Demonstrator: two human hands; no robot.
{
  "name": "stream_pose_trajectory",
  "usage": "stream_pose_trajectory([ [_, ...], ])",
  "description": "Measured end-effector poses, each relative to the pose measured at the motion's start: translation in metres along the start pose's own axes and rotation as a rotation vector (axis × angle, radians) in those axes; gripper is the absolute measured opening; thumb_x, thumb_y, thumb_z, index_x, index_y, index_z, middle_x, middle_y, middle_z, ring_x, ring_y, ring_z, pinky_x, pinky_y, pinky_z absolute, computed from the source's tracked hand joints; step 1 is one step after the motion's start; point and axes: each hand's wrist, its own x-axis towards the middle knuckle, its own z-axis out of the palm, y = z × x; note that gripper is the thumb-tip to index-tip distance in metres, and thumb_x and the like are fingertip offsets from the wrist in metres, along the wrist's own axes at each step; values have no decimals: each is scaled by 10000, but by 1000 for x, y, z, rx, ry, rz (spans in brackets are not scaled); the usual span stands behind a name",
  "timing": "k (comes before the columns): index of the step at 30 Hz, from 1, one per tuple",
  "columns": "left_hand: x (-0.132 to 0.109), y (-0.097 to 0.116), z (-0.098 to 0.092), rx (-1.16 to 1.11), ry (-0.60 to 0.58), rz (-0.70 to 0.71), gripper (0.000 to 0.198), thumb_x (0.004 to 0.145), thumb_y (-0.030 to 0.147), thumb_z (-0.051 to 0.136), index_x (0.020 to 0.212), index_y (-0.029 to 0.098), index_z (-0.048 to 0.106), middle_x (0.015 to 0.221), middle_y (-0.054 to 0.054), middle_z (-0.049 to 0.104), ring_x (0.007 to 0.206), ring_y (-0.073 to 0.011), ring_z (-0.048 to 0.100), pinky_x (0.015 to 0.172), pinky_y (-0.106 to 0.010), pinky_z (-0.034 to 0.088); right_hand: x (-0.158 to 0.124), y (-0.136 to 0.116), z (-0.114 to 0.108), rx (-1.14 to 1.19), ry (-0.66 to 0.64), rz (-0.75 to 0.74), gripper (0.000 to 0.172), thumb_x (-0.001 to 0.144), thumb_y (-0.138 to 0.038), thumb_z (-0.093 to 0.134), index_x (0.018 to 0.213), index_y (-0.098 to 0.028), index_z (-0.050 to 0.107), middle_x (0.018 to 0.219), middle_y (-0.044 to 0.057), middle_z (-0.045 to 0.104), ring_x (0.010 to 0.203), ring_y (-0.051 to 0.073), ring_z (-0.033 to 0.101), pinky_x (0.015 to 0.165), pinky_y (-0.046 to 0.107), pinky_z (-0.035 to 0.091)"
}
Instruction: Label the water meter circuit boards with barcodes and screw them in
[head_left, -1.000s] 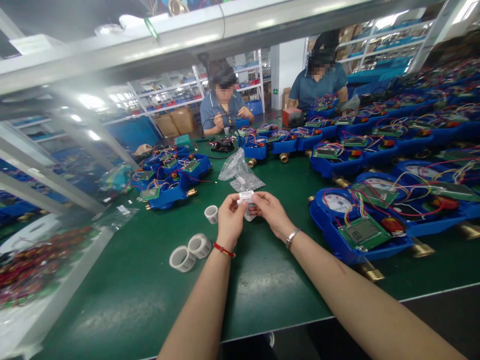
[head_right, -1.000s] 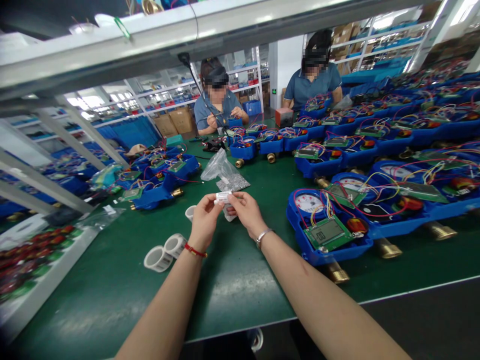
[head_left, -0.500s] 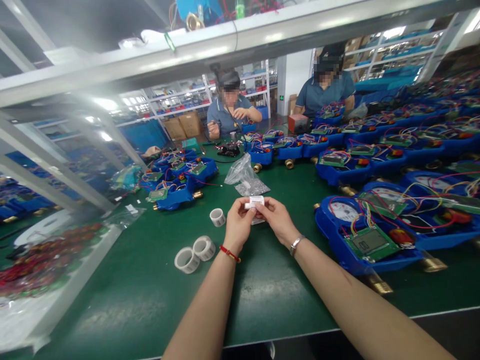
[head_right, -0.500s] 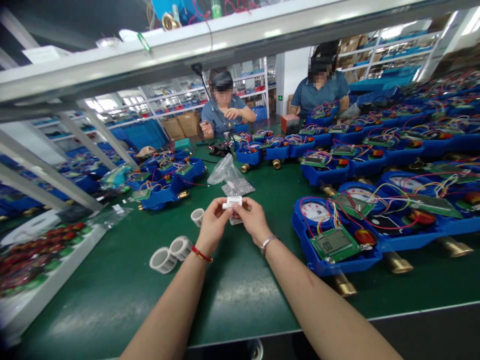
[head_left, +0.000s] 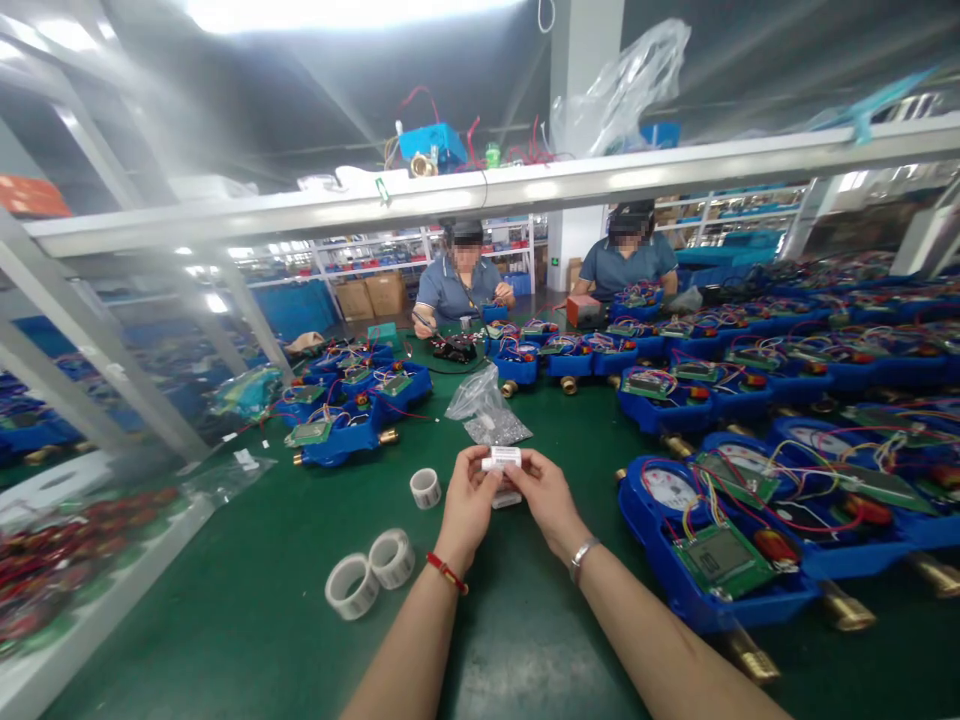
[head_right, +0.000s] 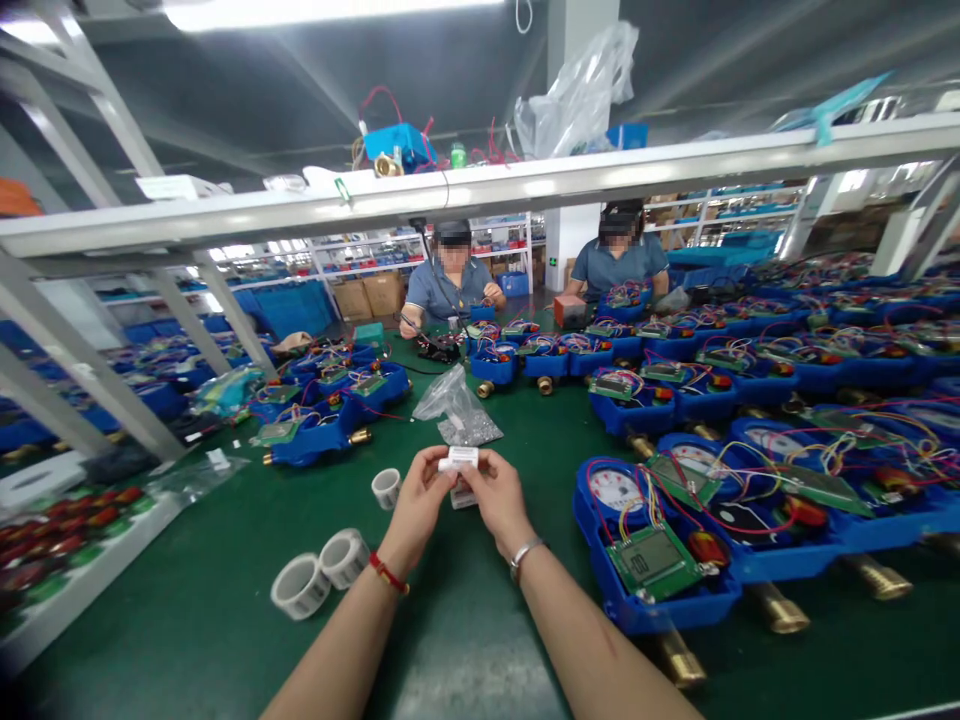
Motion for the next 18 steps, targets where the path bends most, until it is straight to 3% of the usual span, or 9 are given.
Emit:
stream_pose_trajectory([
  [4,-1,-9,-1,52,6,-26,348,822,447,602,999,147,625,897,-88,677,762,-192,635,666,-291,495,-4,-2,1,-111,-2,-71,277,716,-390,717,894,-178,717,902,87,722,805,242,671,760,369,541],
  [8,-1,-10,-3,64,12,16,314,808,436,628,979,175,660,916,-81,686,827,-215,637,698,-296,497,-7,2,1,-175,4,-110,222,747,-356,705,914,-214,742,1000,89,701,928,269,638,865,382,500],
  [13,0,-4,0,37,-4,48,225,783,308,639,966,180,661,954,-73,692,869,-210,648,787,-309,506,-4,6,2,-89,-53,-25,355,804,-475,621,976,-174,697,890,95,721,725,235,677,682,377,558],
  [18,2,-9,0,8,43,9,327,786,362,652,1039,159,616,935,-84,688,751,-180,652,687,-294,516,-5,-1,6,-1,-70,-21,316,693,-391,750,918,-184,667,889,63,724,774,216,687,759,365,558],
])
